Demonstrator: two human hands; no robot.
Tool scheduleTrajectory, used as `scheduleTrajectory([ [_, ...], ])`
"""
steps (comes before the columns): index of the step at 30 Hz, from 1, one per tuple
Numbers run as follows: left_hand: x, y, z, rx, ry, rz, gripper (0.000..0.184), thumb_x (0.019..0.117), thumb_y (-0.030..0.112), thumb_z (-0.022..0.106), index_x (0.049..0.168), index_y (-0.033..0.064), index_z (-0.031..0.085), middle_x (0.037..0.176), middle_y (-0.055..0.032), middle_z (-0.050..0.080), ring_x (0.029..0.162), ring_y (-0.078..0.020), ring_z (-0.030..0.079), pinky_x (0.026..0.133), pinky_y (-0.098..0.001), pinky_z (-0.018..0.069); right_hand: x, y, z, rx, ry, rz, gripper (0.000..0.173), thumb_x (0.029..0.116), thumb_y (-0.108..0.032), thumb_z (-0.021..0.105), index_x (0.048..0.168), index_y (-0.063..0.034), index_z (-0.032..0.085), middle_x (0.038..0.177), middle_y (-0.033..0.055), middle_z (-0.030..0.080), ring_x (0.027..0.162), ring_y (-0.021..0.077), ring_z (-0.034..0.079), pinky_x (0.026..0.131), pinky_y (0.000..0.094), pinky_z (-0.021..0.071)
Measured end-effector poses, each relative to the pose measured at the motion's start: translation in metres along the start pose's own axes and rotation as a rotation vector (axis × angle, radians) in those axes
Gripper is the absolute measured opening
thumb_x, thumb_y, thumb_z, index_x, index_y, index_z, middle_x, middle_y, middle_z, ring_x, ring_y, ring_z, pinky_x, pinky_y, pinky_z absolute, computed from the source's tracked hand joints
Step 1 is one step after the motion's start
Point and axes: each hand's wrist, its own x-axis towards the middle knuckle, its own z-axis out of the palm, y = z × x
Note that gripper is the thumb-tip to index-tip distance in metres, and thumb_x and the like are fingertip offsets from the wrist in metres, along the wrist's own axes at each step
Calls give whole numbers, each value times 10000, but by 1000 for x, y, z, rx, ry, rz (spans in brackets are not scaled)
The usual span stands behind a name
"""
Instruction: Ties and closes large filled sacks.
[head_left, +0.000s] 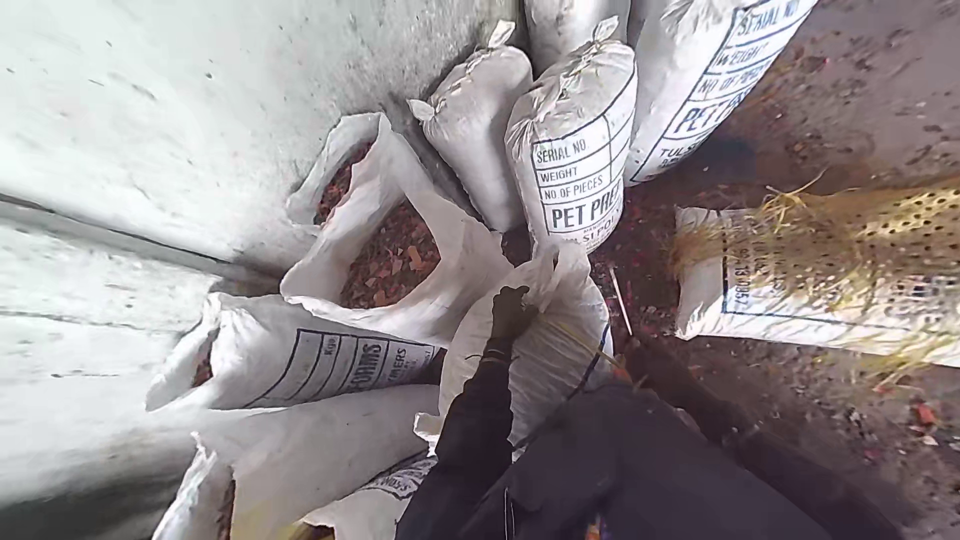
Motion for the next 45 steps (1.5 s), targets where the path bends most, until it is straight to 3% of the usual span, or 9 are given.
scheduleTrajectory([
  [3, -1, 29, 17, 162, 107, -105, 624, 969, 440, 660, 1410, 9, 565, 1420, -269, 531, 1350, -435, 478, 1100, -583, 379, 16, 14, -2, -105, -56, 52, 240, 1042, -161, 352, 1111, -67, 562, 648, -124, 440, 492, -26, 430, 476, 155, 400],
  [5, 9, 36, 32, 214, 165, -194, 625, 960, 479, 651, 1390, 30, 586, 1415, -224, 554, 1348, -394, 490, 1089, -563, 387, 21, 14, -6, -134, -67, 121, 260, 1075, -172, 350, 1155, -45, 562, 688, -86, 453, 526, 3, 458, 499, 184, 423],
  [10, 21, 36, 24, -108, 221, -242, 274, 1027, 189, 598, 1174, -19, 698, 1180, -212, 699, 1185, -353, 627, 1051, -586, 395, 38, -3, -23, -227, -199, 176, 270, 1089, -164, 352, 1128, -57, 597, 672, -99, 424, 494, -14, 393, 465, 162, 351],
  [15, 19, 26, 37, -264, 403, -218, 223, 990, 97, 623, 1131, -54, 707, 1014, -244, 728, 1017, -377, 689, 965, -538, 482, 59, 4, -23, -445, -358, 212, 311, 1099, -163, 366, 1175, 4, 617, 779, -18, 494, 568, 13, 408, 535, 196, 364],
  [18, 22, 30, 39, -220, 412, -293, 210, 984, 123, 641, 1106, -27, 723, 1018, -223, 736, 1018, -377, 696, 966, -543, 489, 66, -5, -15, -541, -360, 330, 333, 1111, -141, 364, 1267, 50, 588, 934, 103, 578, 709, 101, 475, 674, 287, 424],
  [23, 21, 33, 48, -146, 464, -231, 159, 943, 67, 660, 981, -69, 733, 967, -228, 733, 987, -378, 687, 1033, -584, 397, 70, -4, -11, -525, -299, 394, 342, 1106, -126, 369, 1275, 77, 584, 1001, 162, 605, 796, 156, 521, 769, 342, 447],
  [29, 19, 27, 56, -30, 417, -96, 161, 929, 18, 623, 987, -62, 750, 964, -218, 743, 999, -385, 689, 1086, -630, 308, 81, 5, -14, -588, -280, 311, 333, 1090, -128, 400, 1145, 109, 628, 986, 212, 635, 864, 236, 586, 829, 428, 465],
  [34, 20, 24, 62, 0, 459, -42, 142, 911, 12, 649, 961, -85, 740, 932, -243, 734, 958, -414, 702, 1020, -604, 420, 105, -21, -22, -921, -330, 271, 342, 1093, -156, 421, 1196, 101, 623, 1065, 339, 651, 1032, 504, 634, 916, 654, 448],
  [45, 15, 33, 59, -221, 499, -227, 178, 887, 21, 704, 1001, -115, 714, 1021, -283, 702, 1051, -447, 656, 958, -549, 492, 80, -29, -12, -838, -352, 275, 335, 1083, -121, 403, 1171, 122, 616, 1049, 326, 648, 996, 476, 639, 897, 625, 454],
])
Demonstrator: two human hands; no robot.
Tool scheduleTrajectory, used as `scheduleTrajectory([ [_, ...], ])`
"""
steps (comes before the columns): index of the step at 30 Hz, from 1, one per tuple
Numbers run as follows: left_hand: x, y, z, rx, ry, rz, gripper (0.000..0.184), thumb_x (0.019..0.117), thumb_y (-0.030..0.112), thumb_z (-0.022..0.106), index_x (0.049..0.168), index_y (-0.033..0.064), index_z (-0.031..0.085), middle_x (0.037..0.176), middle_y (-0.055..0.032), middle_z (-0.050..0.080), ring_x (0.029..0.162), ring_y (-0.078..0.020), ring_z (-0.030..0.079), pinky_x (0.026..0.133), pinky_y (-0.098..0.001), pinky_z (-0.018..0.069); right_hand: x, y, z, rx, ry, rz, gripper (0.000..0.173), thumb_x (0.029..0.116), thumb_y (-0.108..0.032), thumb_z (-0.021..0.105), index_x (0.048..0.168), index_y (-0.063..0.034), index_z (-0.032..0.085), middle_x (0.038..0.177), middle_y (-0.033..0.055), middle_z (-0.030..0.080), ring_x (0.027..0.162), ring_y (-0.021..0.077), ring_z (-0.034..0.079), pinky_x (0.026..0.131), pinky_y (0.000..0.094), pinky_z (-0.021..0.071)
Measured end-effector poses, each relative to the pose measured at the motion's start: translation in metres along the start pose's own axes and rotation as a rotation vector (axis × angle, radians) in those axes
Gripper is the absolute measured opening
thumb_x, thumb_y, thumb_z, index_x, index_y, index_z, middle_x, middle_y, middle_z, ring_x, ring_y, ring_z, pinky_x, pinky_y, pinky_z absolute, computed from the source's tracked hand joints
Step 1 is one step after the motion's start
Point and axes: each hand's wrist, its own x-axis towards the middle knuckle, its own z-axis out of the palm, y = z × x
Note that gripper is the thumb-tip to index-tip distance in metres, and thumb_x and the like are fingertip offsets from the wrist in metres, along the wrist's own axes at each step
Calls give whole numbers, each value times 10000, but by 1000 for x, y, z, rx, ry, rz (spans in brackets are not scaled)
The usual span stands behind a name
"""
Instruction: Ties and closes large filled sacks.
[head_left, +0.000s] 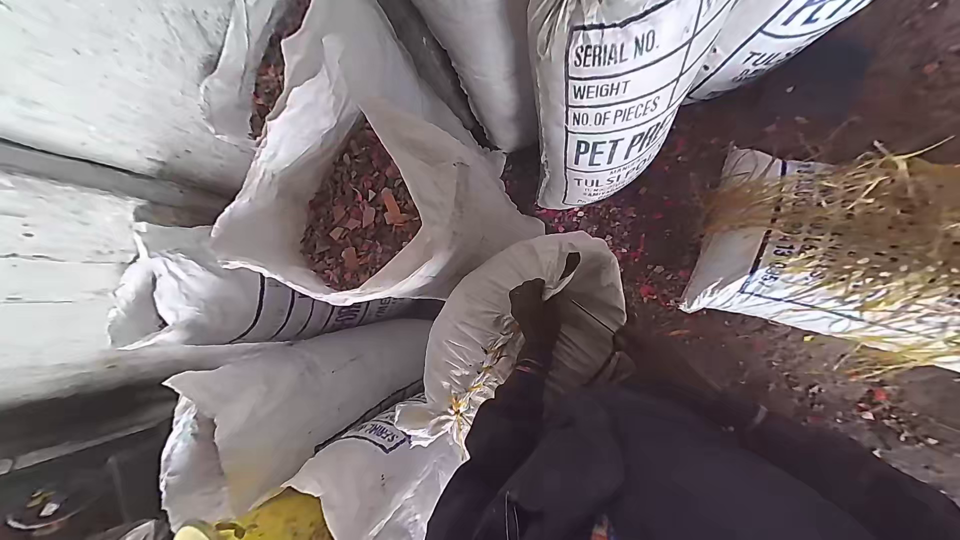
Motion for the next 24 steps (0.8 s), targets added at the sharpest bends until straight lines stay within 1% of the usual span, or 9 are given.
scheduleTrajectory([
  [3, 2, 0, -1, 47, -10, 3, 178, 904, 8, 672, 1031, -105, 723, 1065, -290, 705, 1083, -453, 661, 968, -568, 493, 28, -23, -11, 5, -62, 25, 358, 1105, -139, 381, 1231, 115, 600, 1124, 315, 640, 1063, 430, 622, 964, 569, 436],
  [6, 5, 0, -4, 54, -55, -16, 185, 911, 4, 656, 1047, -103, 723, 1079, -295, 700, 1108, -454, 648, 984, -564, 482, 35, -24, -11, 1, -42, 43, 363, 1106, -155, 388, 1263, 100, 593, 1137, 306, 647, 1066, 426, 629, 966, 565, 444],
  [8, 3, 0, -7, 62, -109, -1, 187, 920, 6, 653, 1057, -98, 724, 1083, -292, 702, 1132, -458, 635, 1014, -555, 466, 29, -14, -9, -23, -26, 68, 367, 1105, -170, 387, 1258, 90, 596, 1114, 313, 646, 1052, 452, 629, 947, 601, 445],
  [11, 0, -1, -6, 25, -23, 72, 165, 882, -13, 667, 993, -117, 732, 1021, -300, 714, 1070, -469, 664, 978, -539, 495, 26, -6, -7, -67, 50, 18, 343, 1089, -141, 399, 1180, 103, 623, 1002, 317, 656, 953, 474, 646, 866, 623, 461],
  [17, 6, -4, -3, 29, 17, 58, 147, 877, 5, 685, 962, -103, 736, 988, -282, 719, 1021, -446, 688, 924, -538, 525, 54, -39, -15, -247, 9, 50, 397, 1101, -230, 406, 1332, 40, 582, 1102, 342, 655, 1061, 537, 634, 910, 674, 460],
  [18, 6, -1, -1, 60, -7, 71, 155, 875, 34, 692, 959, -85, 749, 989, -271, 726, 1032, -437, 689, 926, -533, 525, 61, -52, -16, -249, 2, 68, 397, 1095, -238, 436, 1328, 48, 583, 1154, 337, 648, 1110, 521, 625, 947, 657, 460],
  [20, 0, -1, 1, 66, -4, 80, 176, 860, 87, 724, 946, -64, 757, 972, -254, 729, 1015, -422, 692, 922, -529, 527, 77, -75, -11, -176, 10, 97, 377, 1027, -246, 563, 1217, 71, 639, 1177, 309, 648, 1144, 471, 615, 963, 631, 456],
  [21, 4, -6, 3, 61, 80, 141, 173, 823, 64, 738, 924, -75, 757, 943, -259, 736, 972, -431, 709, 898, -530, 545, 87, -83, -11, -160, 8, 78, 400, 1006, -263, 595, 1203, 83, 636, 1183, 309, 644, 1151, 465, 613, 960, 633, 457],
  [24, -1, -8, 8, 39, 68, 146, 174, 837, 46, 721, 949, -82, 756, 960, -258, 736, 986, -431, 702, 935, -536, 526, 90, -68, -14, -155, -33, -62, 369, 1017, -230, 570, 1172, 97, 640, 1162, 300, 647, 1146, 438, 615, 972, 606, 461],
])
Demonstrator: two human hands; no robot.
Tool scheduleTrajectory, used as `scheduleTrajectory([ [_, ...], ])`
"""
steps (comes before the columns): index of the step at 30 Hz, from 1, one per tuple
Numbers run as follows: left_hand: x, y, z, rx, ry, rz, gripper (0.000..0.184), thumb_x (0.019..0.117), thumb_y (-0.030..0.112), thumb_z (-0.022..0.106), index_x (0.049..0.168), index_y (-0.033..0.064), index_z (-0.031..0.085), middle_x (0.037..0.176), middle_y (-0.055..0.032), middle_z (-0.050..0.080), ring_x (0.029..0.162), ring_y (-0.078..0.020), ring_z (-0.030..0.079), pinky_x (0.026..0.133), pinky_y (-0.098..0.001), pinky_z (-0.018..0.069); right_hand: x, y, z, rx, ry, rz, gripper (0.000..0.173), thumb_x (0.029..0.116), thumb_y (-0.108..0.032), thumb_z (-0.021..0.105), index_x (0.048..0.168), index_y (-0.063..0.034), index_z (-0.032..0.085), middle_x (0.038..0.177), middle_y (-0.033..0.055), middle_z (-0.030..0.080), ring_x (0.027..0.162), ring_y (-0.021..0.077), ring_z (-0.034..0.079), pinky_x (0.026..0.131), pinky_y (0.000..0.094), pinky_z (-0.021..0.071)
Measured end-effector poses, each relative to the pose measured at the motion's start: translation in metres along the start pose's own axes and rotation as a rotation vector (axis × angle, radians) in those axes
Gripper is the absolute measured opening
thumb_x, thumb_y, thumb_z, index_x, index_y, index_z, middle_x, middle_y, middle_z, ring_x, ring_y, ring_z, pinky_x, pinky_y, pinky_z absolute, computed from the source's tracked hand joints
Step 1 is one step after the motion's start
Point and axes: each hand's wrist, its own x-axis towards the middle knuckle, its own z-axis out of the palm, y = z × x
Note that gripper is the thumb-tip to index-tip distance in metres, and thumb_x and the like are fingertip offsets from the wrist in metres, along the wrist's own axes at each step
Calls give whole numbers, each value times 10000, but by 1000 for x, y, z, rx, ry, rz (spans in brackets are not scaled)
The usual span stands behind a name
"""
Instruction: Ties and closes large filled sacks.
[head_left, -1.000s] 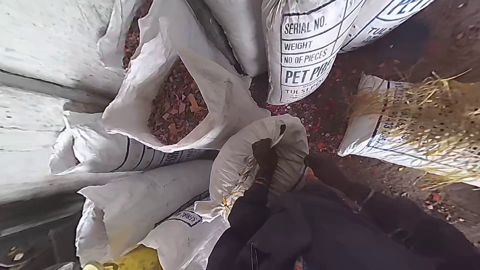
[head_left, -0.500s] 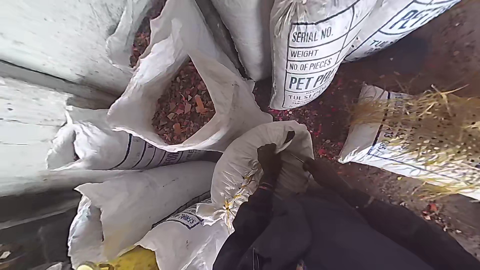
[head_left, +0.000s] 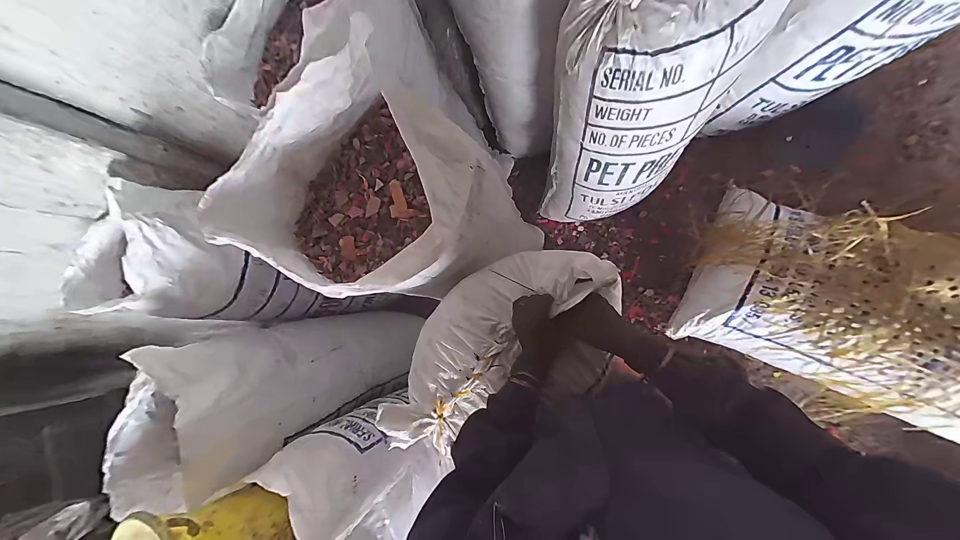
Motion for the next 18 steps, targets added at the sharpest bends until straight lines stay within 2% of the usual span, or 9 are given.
scheduleTrajectory([
  [3, 5, 3, -9, 3, -30, -13, 188, 855, 50, 702, 971, -91, 751, 987, -255, 741, 1013, -430, 702, 951, -525, 521, -12, 8, -9, -75, -5, -195, 376, 1059, -171, 475, 1157, 144, 654, 1129, 343, 666, 1121, 487, 636, 979, 618, 456],
  [6, 2, -2, -5, -28, 50, 53, 130, 820, -36, 681, 916, -92, 748, 928, -241, 745, 942, -421, 717, 910, -512, 538, -36, 9, -23, -41, -65, -58, 362, 1076, -161, 464, 1270, 104, 615, 1163, 340, 655, 1114, 501, 632, 975, 650, 438],
  [8, 1, -3, 0, -46, 86, 67, 125, 810, -52, 680, 907, -86, 751, 911, -240, 744, 921, -424, 718, 891, -518, 546, -34, 15, -19, -91, -71, -28, 349, 1062, -161, 483, 1255, 93, 622, 1131, 336, 662, 1090, 513, 635, 944, 670, 444],
  [10, 2, -1, -2, -59, 56, 20, 130, 825, -22, 684, 918, -83, 752, 931, -241, 742, 956, -427, 711, 906, -520, 541, -21, 9, -12, -163, 1, -77, 364, 1051, -200, 498, 1170, 108, 650, 1085, 328, 672, 1071, 497, 648, 919, 640, 472],
  [12, 3, 2, -6, -70, 5, -25, 168, 842, 31, 695, 944, -93, 745, 970, -253, 740, 1005, -435, 701, 937, -529, 525, -9, -5, -7, -233, 40, -79, 407, 1036, -226, 510, 1153, 135, 658, 1148, 353, 654, 1144, 512, 618, 961, 635, 459],
  [14, 3, 4, -10, -59, -37, -38, 202, 847, 47, 706, 979, -101, 742, 1009, -264, 737, 1040, -447, 692, 969, -537, 509, -8, -13, -14, -307, -25, -86, 428, 1043, -264, 507, 1183, 110, 660, 1192, 346, 646, 1180, 514, 600, 968, 654, 446],
  [16, 3, 2, -9, -55, -27, -9, 185, 818, -8, 697, 969, -106, 741, 991, -266, 736, 1014, -450, 694, 962, -536, 505, -19, -12, -36, -408, -94, -275, 368, 1050, -259, 520, 1134, 55, 693, 1090, 327, 680, 1059, 536, 651, 833, 706, 491],
  [17, 1, 1, -8, -49, -22, 9, 171, 811, -23, 689, 954, -105, 737, 968, -260, 736, 991, -448, 699, 952, -537, 508, -29, -15, -57, -398, -145, -367, 322, 1050, -223, 531, 1147, 34, 700, 1084, 314, 688, 1038, 534, 659, 820, 712, 494],
  [18, 1, 1, -7, -42, -20, 21, 156, 812, -31, 689, 942, -105, 736, 956, -258, 737, 980, -447, 704, 948, -542, 513, -35, -21, -85, -331, -192, -419, 312, 1054, -193, 528, 1206, 16, 703, 1128, 292, 694, 1064, 506, 660, 873, 701, 484],
])
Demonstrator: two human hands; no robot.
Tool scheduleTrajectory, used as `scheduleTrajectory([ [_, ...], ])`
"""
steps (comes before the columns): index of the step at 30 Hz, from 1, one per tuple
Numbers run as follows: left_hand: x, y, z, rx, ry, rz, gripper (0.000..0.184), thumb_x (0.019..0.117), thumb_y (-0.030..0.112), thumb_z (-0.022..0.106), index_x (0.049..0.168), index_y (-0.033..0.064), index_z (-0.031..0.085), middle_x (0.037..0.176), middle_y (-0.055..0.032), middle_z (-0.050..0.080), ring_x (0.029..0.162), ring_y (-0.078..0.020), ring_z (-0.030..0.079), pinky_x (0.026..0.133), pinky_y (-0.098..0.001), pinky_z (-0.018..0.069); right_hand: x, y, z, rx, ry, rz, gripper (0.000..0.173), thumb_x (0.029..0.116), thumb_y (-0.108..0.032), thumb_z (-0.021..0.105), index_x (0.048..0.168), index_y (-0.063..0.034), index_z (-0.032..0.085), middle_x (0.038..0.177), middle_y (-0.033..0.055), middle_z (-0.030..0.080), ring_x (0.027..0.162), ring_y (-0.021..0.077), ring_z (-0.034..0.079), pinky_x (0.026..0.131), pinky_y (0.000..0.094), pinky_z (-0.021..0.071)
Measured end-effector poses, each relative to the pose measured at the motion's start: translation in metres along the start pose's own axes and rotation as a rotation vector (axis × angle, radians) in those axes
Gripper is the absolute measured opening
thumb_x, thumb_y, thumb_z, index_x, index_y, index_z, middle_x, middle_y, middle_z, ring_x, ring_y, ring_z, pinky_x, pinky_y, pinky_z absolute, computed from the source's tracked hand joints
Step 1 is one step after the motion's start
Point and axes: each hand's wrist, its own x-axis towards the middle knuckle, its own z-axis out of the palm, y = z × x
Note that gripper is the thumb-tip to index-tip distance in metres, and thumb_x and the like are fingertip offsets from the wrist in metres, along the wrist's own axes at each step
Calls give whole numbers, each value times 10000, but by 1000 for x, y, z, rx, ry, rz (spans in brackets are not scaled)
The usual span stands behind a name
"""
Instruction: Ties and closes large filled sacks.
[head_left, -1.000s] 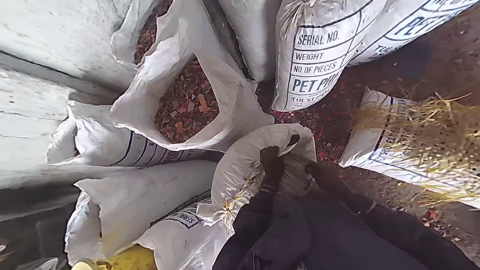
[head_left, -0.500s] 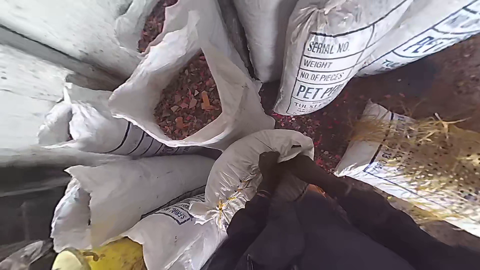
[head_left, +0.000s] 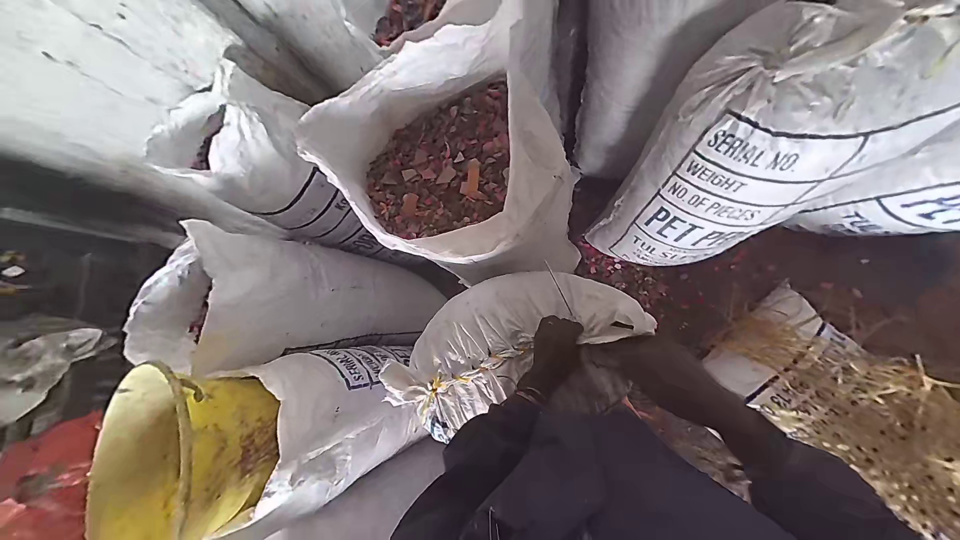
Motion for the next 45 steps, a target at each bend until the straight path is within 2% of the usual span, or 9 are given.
scheduleTrajectory([
  [4, 1, 1, 2, 16, 14, 11, 118, 802, -30, 700, 895, -95, 730, 896, -237, 733, 920, -418, 712, 945, -525, 511, 34, 17, -78, 286, 252, -50, 351, 1054, -203, 428, 1114, 35, 678, 883, 67, 679, 774, 106, 655, 756, 323, 571],
  [9, 4, 4, 1, 43, -28, -39, 133, 792, -42, 699, 912, -84, 739, 912, -237, 732, 957, -430, 701, 950, -525, 504, 179, 54, -30, 89, -284, -63, 339, 1093, -145, 449, 1183, 95, 671, 1088, 290, 690, 1027, 418, 664, 954, 600, 467],
  [12, 0, -3, 8, 34, 113, 19, 145, 715, -27, 749, 854, -64, 738, 838, -215, 728, 856, -413, 715, 883, -528, 541, 179, 26, -15, 190, -312, -105, 275, 1086, -114, 460, 1029, 43, 679, 873, 130, 634, 772, 178, 574, 749, 353, 473],
  [16, 3, -2, 10, 11, 138, 4, 232, 656, 11, 798, 871, -61, 746, 845, -218, 731, 845, -414, 718, 875, -545, 541, 157, 17, -15, 654, -284, -24, 262, 1079, -61, 389, 974, 34, 609, 759, -6, 620, 673, 14, 610, 696, 189, 535],
  [20, 4, -2, 10, 35, 131, 2, 226, 627, -2, 802, 838, -49, 734, 812, -201, 725, 821, -399, 715, 857, -523, 540, 161, 15, 6, 1000, -177, 77, 240, 1087, -117, 318, 973, -65, 522, 612, -89, 456, 493, -9, 452, 518, 148, 433],
  [27, 13, -3, 5, 32, 87, -61, 170, 651, -59, 746, 820, -61, 724, 803, -215, 709, 836, -419, 704, 873, -542, 524, 239, 34, 8, 1401, 278, 487, 247, 1117, -206, 321, 903, -168, 439, 543, -111, 318, 411, 13, 307, 417, 170, 320],
  [34, 4, -11, 22, 109, 294, 79, 65, 697, -9, 699, 755, 20, 700, 701, -130, 682, 726, -322, 693, 822, -462, 532, 236, 37, 6, 1496, 280, 452, 258, 1113, -204, 333, 875, -192, 433, 523, -123, 308, 404, 1, 291, 409, 157, 296],
  [39, -2, -9, 25, 113, 274, 82, 112, 693, 10, 729, 804, 15, 742, 756, -143, 718, 770, -338, 714, 837, -483, 546, 163, 15, -6, 1044, 2, -69, 359, 1077, -218, 258, 1169, -51, 562, 649, -118, 551, 574, 5, 553, 633, 226, 527],
  [45, 1, -10, 26, 111, 300, 79, 61, 766, 26, 667, 802, 15, 714, 746, -144, 705, 768, -334, 707, 834, -471, 536, 132, 26, 42, 1365, 169, 197, 305, 1093, -200, 274, 898, -189, 508, 543, -133, 410, 441, -17, 389, 467, 147, 382],
])
